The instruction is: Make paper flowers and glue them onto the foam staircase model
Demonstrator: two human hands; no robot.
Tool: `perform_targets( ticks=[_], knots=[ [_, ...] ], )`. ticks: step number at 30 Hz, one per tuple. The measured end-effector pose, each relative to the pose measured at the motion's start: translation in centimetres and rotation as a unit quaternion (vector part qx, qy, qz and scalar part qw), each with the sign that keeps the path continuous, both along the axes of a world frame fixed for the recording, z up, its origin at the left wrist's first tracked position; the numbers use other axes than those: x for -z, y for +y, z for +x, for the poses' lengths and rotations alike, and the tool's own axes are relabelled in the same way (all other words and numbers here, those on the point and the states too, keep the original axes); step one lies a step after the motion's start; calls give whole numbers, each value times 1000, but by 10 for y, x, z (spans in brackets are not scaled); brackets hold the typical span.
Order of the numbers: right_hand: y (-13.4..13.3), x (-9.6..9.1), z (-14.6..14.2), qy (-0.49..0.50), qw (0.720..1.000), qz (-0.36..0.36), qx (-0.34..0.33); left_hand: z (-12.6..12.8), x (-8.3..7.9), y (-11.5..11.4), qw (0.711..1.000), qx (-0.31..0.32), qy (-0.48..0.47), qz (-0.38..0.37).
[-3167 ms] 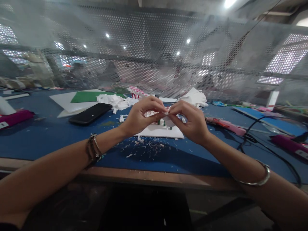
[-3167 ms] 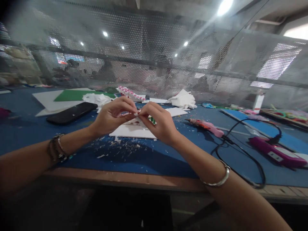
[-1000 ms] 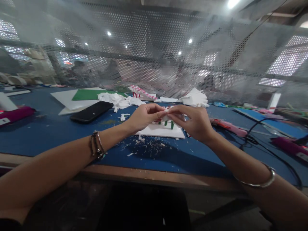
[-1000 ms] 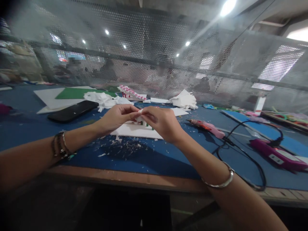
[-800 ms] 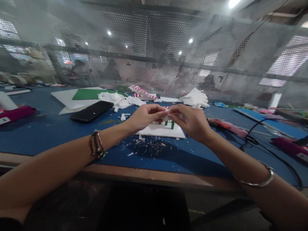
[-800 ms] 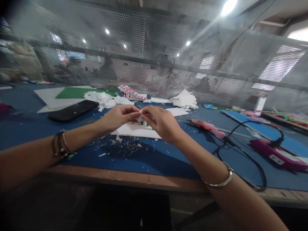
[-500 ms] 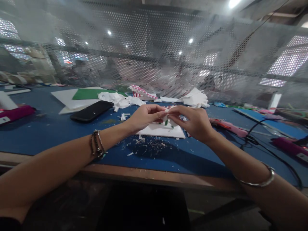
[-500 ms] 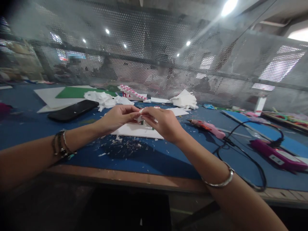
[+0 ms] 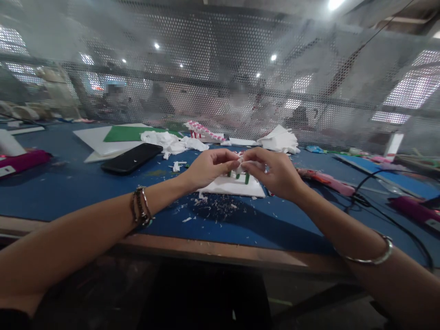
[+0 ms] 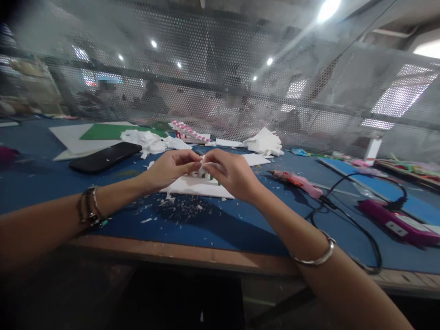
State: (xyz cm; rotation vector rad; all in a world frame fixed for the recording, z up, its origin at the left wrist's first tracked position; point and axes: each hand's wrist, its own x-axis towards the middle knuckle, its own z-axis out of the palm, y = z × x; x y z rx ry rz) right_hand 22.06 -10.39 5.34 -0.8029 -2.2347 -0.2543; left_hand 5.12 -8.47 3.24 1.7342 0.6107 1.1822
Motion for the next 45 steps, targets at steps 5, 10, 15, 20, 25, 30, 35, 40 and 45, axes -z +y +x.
perform_targets(
  ticks=[5,10,15,20,25,30,35,40,45],
  knots=[
    [-1,4,-4,68,997,-20,6,1,1,-2,999,-3,-22,27],
    [-1,7,-7,119,992,-39,-4,2,3,-4,997,-17,-29,72],
    [-1,8,-8,134,990,-40,-22,2,5,-7,991,-42,-15,124],
    [-2,9,-9,141,988,-52,-23,1,6,-7,984,-67,12,163],
    [0,4,-3,150,985,-75,-43,0,4,-3,988,-42,-23,144],
    [2,4,-1,180,974,-112,-79,0,3,0,993,-12,-47,106],
    [1,6,-6,224,960,-141,-85,0,3,0,995,31,-57,69],
    [-1,7,-9,248,946,-182,-101,-1,1,-3,996,40,-65,56],
    [-2,6,-9,242,947,-174,-116,-3,-2,-5,995,60,-57,56]
  ],
)
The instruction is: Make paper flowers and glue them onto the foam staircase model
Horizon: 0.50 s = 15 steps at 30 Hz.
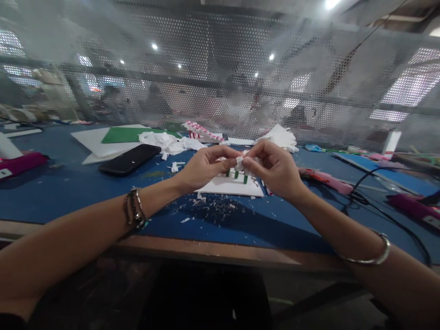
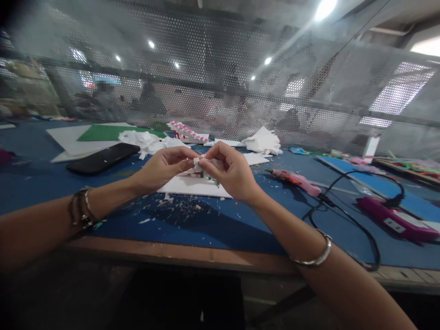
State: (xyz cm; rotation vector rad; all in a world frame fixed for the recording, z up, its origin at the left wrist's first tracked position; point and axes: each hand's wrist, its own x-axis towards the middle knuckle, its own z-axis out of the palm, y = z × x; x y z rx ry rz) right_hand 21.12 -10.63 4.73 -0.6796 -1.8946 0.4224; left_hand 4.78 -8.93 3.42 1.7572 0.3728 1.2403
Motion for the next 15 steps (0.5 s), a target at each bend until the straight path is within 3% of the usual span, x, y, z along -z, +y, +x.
perform_targets(
  ticks=[9,15],
  knots=[
    [0,-1,1,-10,998,-41,-46,0,2,4,996,59,-28,-68],
    [-1,3,0,-32,999,19,-19,2,5,7,996,47,-50,-60]
  ],
)
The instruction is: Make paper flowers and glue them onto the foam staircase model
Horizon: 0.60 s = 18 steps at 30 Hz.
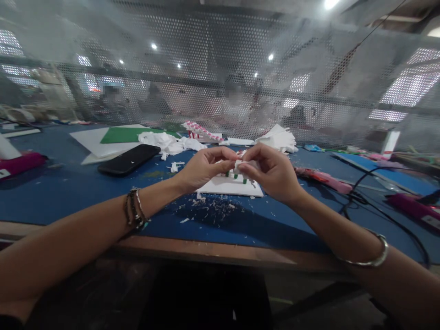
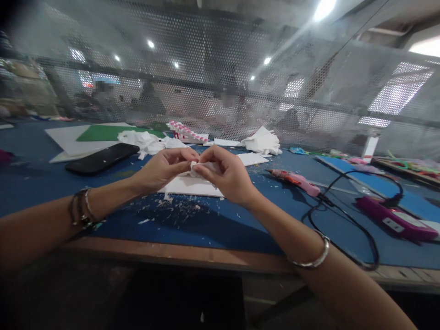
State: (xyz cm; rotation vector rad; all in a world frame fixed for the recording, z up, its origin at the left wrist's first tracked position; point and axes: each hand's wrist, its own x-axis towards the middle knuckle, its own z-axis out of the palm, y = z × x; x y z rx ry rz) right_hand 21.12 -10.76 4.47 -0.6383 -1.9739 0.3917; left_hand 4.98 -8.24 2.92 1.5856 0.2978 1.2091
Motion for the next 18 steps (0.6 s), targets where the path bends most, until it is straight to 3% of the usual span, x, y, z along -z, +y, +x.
perform_targets(
  ticks=[4,10,14,18],
  knots=[
    [-3,3,-1,-21,997,61,31,1,2,0,1000,-25,1,3],
    [-3,4,-2,-2,988,135,78,0,-3,-7,995,-64,27,77],
    [-2,5,-2,-2,987,139,78,1,-7,-10,992,-81,32,90],
    [-1,5,-2,-19,988,127,82,1,-7,-9,994,-83,52,46]
  ],
)
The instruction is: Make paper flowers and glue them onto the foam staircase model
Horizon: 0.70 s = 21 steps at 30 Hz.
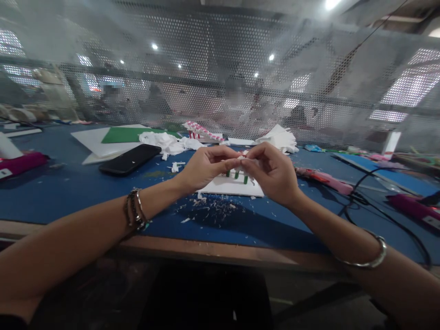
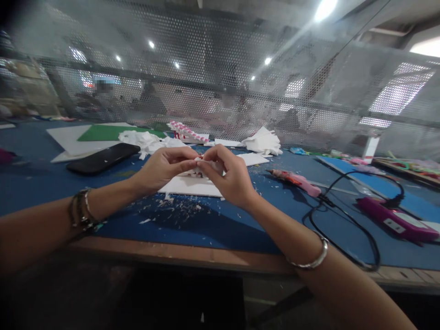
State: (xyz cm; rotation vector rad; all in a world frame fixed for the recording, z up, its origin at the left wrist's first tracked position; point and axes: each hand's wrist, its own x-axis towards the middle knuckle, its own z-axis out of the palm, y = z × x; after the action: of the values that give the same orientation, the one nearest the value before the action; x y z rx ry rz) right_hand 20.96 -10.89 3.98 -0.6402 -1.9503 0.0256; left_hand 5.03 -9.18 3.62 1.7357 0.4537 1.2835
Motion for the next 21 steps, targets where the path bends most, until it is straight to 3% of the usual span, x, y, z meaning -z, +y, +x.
perform_targets(
  ticks=[4,8,14,21],
  knots=[
    [0,-4,4,-19,999,20,-20,-1,1,2,1000,6,-2,-27],
    [-2,-13,8,-109,990,82,-21,-2,-1,4,999,8,7,-53],
    [-4,-17,11,-141,988,62,5,-4,-2,7,996,17,35,-78],
    [-5,-15,13,-172,963,203,30,-3,1,8,995,27,42,-81]
  ],
)
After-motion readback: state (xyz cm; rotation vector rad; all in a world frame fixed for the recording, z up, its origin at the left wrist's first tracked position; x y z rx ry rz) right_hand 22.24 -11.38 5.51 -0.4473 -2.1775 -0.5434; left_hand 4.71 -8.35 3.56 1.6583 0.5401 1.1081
